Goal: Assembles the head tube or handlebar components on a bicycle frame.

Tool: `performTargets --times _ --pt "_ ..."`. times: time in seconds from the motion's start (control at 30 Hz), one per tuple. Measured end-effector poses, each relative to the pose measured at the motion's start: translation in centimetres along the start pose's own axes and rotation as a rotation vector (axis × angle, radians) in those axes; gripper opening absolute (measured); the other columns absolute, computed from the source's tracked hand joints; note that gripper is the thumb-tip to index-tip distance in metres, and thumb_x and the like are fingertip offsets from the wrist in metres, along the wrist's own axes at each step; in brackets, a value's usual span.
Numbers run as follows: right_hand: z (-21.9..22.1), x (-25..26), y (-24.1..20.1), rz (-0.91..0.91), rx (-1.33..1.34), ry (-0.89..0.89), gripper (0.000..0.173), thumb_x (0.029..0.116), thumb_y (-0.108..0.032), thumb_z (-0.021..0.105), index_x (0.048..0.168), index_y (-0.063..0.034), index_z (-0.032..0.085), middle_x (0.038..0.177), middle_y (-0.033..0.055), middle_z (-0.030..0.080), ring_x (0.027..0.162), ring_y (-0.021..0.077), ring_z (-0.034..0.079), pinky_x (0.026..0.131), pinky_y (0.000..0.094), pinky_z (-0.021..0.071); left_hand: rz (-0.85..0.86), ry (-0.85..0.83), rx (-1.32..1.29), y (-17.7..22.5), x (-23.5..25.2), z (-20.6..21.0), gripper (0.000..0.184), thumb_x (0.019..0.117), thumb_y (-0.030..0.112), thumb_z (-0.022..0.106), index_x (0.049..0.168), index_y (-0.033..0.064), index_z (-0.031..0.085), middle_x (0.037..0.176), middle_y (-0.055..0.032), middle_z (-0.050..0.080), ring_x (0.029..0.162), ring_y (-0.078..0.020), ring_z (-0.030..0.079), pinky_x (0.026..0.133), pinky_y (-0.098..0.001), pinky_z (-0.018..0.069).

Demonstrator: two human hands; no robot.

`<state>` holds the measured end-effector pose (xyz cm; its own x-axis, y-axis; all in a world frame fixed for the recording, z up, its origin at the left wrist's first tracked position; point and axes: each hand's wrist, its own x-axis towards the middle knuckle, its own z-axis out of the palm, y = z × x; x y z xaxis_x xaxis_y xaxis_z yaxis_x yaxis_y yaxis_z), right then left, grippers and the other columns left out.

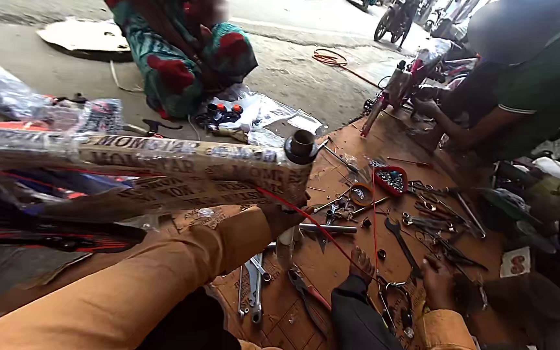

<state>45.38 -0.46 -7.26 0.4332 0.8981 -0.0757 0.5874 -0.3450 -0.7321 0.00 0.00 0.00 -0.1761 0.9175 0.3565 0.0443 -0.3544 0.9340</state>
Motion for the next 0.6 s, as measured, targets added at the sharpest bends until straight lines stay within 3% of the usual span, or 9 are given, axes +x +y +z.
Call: performTargets --times 0.07,0.13,0.17,0.23,0.3,0.37,0.47,0.53,0.6 --pt "1.5 0.6 0.8 -0.070 -0.246 -0.209 0.036 0.1009 -0.017 0.061 0.134 -0.0019 0.063 0.133 0.0236 0.062 0.116 0.0381 0.065 0.099 0.0566 0.0513 -0.090 -0.146 0.177 3.8 0.4 -0.4 0.018 0.0785 -0.002 0.072 0.096 -0.0059 0.069 0.089 -0.0078 0.073 0.086 -0.0059 0.068 0.085 -0.0207 0.0553" --pt "4.6 1.0 1.0 -0.161 -0.437 -0.338 0.042 0.0982 -0.018 0.064 0.140 -0.0113 0.062 0.141 0.0185 0.059 0.120 0.0351 0.063 0.102 0.0538 0.0511 -0.330 -0.181 0.279 7.1 0.7 0.5 0.016 0.0863 -0.012 0.068 0.102 -0.0140 0.065 0.095 -0.0181 0.069 0.091 -0.0139 0.065 0.088 -0.0241 0.0518" --pt "6.1 1.2 1.1 -0.208 -0.517 -0.386 0.045 0.0966 -0.019 0.065 0.141 -0.0139 0.062 0.142 0.0164 0.058 0.125 0.0337 0.060 0.105 0.0531 0.0488 -0.375 -0.170 0.342 6.9 0.8 0.7 0.017 0.0873 -0.011 0.069 0.104 -0.0134 0.066 0.097 -0.0188 0.070 0.094 -0.0158 0.066 0.089 -0.0260 0.0521" --pt "8.2 1.7 0.9 -0.227 -0.709 -0.443 0.044 0.0943 -0.027 0.066 0.138 -0.0180 0.064 0.140 0.0138 0.060 0.130 0.0328 0.057 0.107 0.0554 0.0467 -0.383 -0.167 0.439 4.8 0.7 0.1 0.021 0.0865 -0.005 0.071 0.107 -0.0059 0.069 0.094 -0.0121 0.072 0.090 -0.0131 0.068 0.088 -0.0258 0.0547" --pt "8.9 2.5 0.1 -0.180 -0.833 -0.469 0.040 0.0927 -0.024 0.067 0.131 -0.0130 0.067 0.135 0.0194 0.062 0.127 0.0379 0.058 0.104 0.0589 0.0471 -0.501 -0.293 0.537 4.7 1.4 -1.0 0.026 0.0937 0.008 0.072 0.115 -0.0064 0.067 0.103 -0.0175 0.071 0.098 -0.0206 0.068 0.096 -0.0335 0.0524" --pt "8.8 3.4 -0.8 -0.126 -0.943 -0.521 0.040 0.0909 -0.023 0.068 0.129 -0.0122 0.067 0.132 0.0217 0.063 0.124 0.0403 0.059 0.101 0.0609 0.0480 -0.613 -0.488 0.624 6.0 2.3 -2.1 0.039 0.1016 0.032 0.066 0.122 -0.0014 0.067 0.116 -0.0198 0.069 0.110 -0.0262 0.065 0.103 -0.0424 0.0485" --pt "8.2 4.9 -4.5 -0.177 -0.713 -0.503 0.037 0.0913 -0.016 0.070 0.127 -0.0065 0.067 0.120 0.0199 0.070 0.113 0.0371 0.066 0.098 0.0576 0.0504 -0.635 -0.655 0.705 7.1 2.4 -2.4 0.058 0.1077 0.048 0.047 0.139 0.0009 0.058 0.139 -0.0249 0.059 0.133 -0.0366 0.055 0.113 -0.0553 0.0390" --pt "7.7 4.5 -10.9 -0.433 -0.331 -0.465 0.037 0.0902 -0.011 0.070 0.126 -0.0021 0.067 0.116 0.0186 0.070 0.104 0.0326 0.068 0.093 0.0543 0.0549 -0.605 -0.658 0.744 5.0 2.2 -2.6 0.068 0.1057 0.058 0.041 0.142 0.0027 0.056 0.140 -0.0263 0.058 0.134 -0.0412 0.054 0.112 -0.0639 0.0385" --pt "5.9 1.4 -19.7 -0.679 -0.063 -0.490 0.039 0.0924 -0.015 0.067 0.130 -0.0055 0.065 0.121 0.0130 0.069 0.105 0.0250 0.069 0.091 0.0478 0.0582 -0.592 -0.681 0.750 4.8 2.3 -2.6 0.070 0.1062 0.059 0.038 0.142 0.0008 0.055 0.140 -0.0283 0.058 0.134 -0.0432 0.054 0.111 -0.0650 0.0385"
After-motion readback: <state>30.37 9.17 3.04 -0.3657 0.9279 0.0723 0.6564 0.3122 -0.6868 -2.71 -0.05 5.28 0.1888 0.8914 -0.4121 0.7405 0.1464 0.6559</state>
